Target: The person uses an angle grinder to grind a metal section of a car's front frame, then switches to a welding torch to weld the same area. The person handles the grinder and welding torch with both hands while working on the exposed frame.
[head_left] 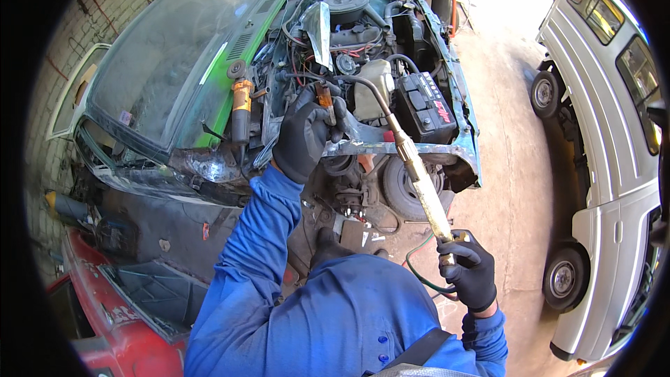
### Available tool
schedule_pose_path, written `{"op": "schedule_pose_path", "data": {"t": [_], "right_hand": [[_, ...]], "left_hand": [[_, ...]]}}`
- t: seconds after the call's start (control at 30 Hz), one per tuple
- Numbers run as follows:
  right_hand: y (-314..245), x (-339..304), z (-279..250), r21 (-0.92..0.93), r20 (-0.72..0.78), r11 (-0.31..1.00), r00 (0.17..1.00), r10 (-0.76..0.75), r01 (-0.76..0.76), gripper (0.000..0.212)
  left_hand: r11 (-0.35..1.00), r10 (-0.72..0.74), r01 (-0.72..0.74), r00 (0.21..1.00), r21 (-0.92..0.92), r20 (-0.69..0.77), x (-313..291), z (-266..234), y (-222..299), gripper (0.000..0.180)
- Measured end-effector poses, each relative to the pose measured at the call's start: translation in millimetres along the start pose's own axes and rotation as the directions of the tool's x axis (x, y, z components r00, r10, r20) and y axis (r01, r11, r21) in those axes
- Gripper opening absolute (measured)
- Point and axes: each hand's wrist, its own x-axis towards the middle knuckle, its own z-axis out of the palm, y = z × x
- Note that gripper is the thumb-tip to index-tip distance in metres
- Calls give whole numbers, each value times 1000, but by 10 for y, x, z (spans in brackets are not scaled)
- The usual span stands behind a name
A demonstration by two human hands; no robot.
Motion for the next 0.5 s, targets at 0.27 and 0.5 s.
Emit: {"op": "schedule_pose_path", "data": {"t": [0.27, 0.5], "right_hand": [[-70, 13, 33, -155, 11, 986, 998, -67, 68, 51], [-98, 100, 71, -284, 65, 943, 985, -161, 173, 61]], "left_hand": [[970, -46, 42, 999, -238, -11, 102, 195, 63, 42], [963, -58, 69, 997, -262, 48, 136, 220, 74, 51]]}}
